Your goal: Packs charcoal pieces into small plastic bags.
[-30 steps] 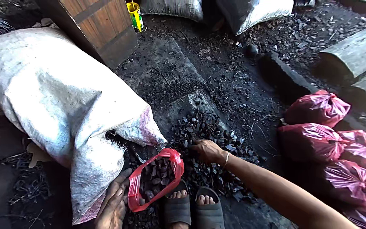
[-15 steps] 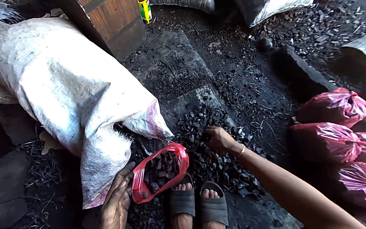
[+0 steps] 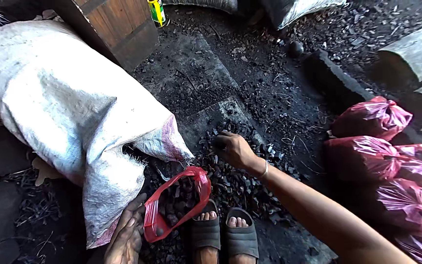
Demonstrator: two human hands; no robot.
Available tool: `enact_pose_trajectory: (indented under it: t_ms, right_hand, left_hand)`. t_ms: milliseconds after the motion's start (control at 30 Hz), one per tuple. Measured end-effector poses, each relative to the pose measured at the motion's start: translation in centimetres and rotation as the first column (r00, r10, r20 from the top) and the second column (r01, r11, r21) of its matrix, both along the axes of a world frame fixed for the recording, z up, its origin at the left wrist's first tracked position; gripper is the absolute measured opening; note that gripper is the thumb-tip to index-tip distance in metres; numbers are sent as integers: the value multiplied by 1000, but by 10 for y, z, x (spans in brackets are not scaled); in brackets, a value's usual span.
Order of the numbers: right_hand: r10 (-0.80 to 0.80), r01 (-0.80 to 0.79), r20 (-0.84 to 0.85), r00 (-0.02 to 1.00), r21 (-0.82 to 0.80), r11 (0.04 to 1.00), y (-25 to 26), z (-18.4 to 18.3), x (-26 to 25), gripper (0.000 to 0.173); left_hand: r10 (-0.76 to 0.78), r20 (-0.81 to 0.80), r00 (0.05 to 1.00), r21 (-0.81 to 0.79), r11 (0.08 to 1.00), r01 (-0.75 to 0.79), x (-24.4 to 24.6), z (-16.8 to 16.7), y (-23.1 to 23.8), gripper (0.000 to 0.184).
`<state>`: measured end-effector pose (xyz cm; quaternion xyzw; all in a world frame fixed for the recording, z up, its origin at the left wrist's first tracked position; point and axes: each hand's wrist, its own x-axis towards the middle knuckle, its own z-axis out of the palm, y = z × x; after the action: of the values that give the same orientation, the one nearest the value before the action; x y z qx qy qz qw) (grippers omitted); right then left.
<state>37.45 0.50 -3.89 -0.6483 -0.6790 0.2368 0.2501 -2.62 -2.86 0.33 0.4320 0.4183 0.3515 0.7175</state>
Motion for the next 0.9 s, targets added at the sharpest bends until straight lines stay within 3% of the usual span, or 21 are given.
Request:
enact_pose_trajectory:
  t_ms: [67, 167, 233, 400, 500, 633, 767, 833, 900]
  right_hand:
    - [37, -8, 150, 988, -190, 982, -6, -40, 18, 22]
    - [275, -198, 220, 936, -316, 928, -29, -84, 3, 38]
    - [359, -276, 235, 903, -323, 905, -36, -105, -7, 43]
    - [395, -345, 215, 893, -235, 909, -27, -117, 5, 22]
    - [395, -355, 187, 899, -216, 910, -27, -122, 16, 19]
    - [255, -239, 40, 966, -227, 944, -27, -109, 30, 17]
    - [56, -82, -205, 977, -119, 990, -18, -55, 41, 17]
    - [40, -59, -336, 941, -48, 997, -15, -29, 31, 18]
    - [129, -120, -402, 906, 48, 992, -16, -3, 8, 19]
  left_hand:
    - [2, -2, 1000, -1, 1000, -2, 1, -2, 4, 57]
    - [-4, -16, 1000, 1, 1000, 4, 7, 0, 9, 56]
    - [-8, -22, 1000, -4, 1000, 8, 10, 0, 10, 58]
    - [5, -35, 999, 0, 1000, -5, 7, 0, 6, 59]
    - [11, -29, 1000, 2, 1000, -11, 7, -1, 5, 59]
    - [4, -21, 1000, -4, 1000, -4, 10, 0, 6, 60]
    - [13, -11, 1000, 0, 1000, -13, 13, 4, 5, 62]
    - [24, -14, 1000, 11, 1000, -24, 14, 4, 4, 61]
    - [30, -23, 999, 24, 999, -30, 14, 3, 3, 60]
